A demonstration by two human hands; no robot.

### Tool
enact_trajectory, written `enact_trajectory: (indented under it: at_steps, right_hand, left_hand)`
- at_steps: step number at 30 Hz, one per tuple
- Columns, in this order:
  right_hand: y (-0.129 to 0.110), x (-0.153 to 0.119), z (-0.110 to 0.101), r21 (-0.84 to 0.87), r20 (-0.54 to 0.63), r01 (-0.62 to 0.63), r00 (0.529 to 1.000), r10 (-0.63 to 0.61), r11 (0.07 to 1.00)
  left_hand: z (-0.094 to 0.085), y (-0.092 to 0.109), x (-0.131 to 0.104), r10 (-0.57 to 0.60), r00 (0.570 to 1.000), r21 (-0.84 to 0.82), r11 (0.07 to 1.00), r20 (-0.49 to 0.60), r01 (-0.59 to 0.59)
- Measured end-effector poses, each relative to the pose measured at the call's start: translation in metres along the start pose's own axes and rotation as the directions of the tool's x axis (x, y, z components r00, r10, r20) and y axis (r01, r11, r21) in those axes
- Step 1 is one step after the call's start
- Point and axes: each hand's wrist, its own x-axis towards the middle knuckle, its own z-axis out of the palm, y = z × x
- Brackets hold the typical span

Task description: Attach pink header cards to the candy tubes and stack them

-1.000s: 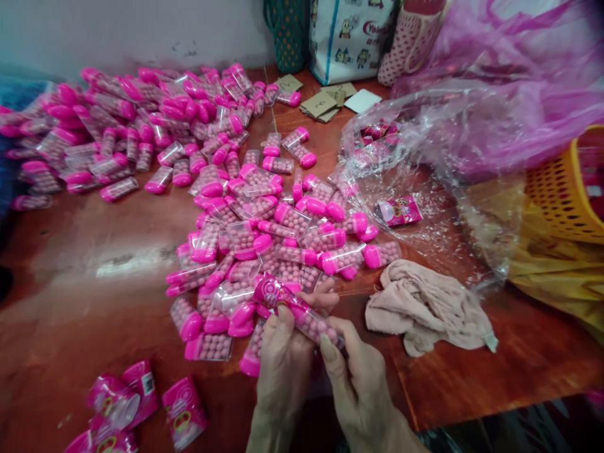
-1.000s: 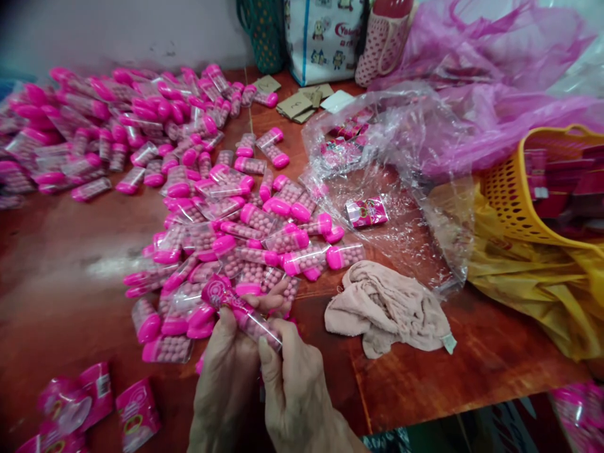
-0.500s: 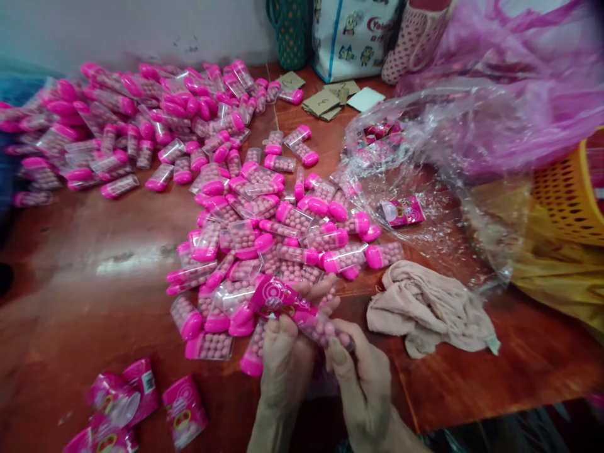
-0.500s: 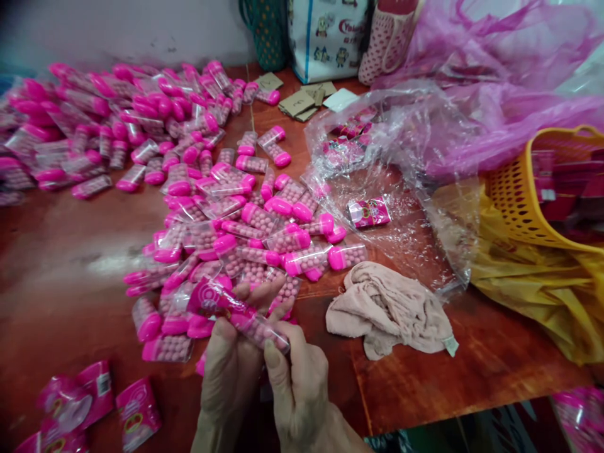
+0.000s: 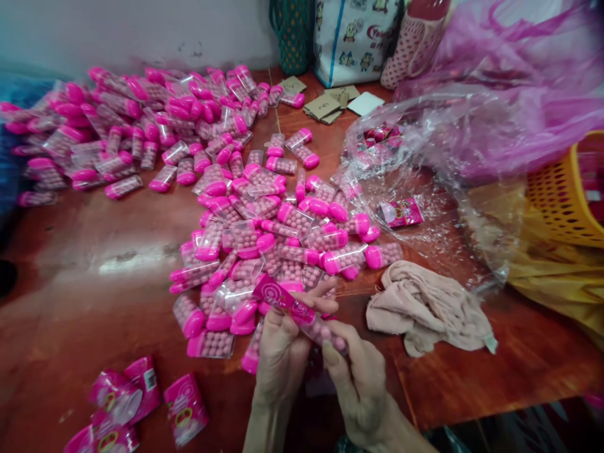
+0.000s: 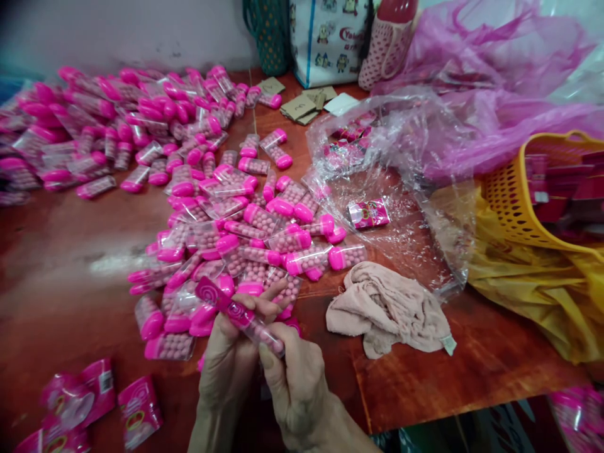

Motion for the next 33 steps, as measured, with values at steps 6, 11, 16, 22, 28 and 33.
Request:
enact_trajectory:
  at_steps: [6, 11, 16, 22, 28, 33]
  right_hand:
    - [-0.015, -0.008, 0.006, 0.395, 0.088, -0.354, 0.933, 0.348, 0.848]
    - [-0.024, -0.015, 0.008, 0.358, 0.006, -0.343, 0.931, 0.365, 0.869]
    - [-0.024, -0.016, 0.007, 0.317, 0.004, -0.310, 0.946, 0.325, 0.896]
    - [-0.026, -0.031, 0.012, 0.278, 0.027, -0.293, 0.954, 0.297, 0.915]
    - [-0.026, -0.045, 0.020, 0.104, -0.088, -0.178, 0.978, 0.187, 0.978]
    - [-0.015, -0.045, 0.021, 0.135, 0.008, -0.208, 0.978, 0.209, 0.969]
  left_hand:
    - [0.003, 0.002, -0.011, -0.054, 0.998, -0.065, 0.996, 0.032, 0.056]
    - [0.014, 0.006, -0.021, -0.075, 0.997, -0.073, 0.994, 0.027, 0.077]
    - [0.024, 0.016, -0.031, -0.067, 0.998, -0.009, 0.998, -0.022, 0.067]
    - [0.025, 0.011, -0.054, -0.023, 0.990, 0.031, 0.999, -0.140, 0.028]
    - [0.018, -0.001, -0.066, -0.022, 0.984, -0.003, 1.000, -0.177, 0.022]
    - [0.008, -0.004, -0.070, -0.019, 0.997, 0.005, 1.000, -0.073, 0.019]
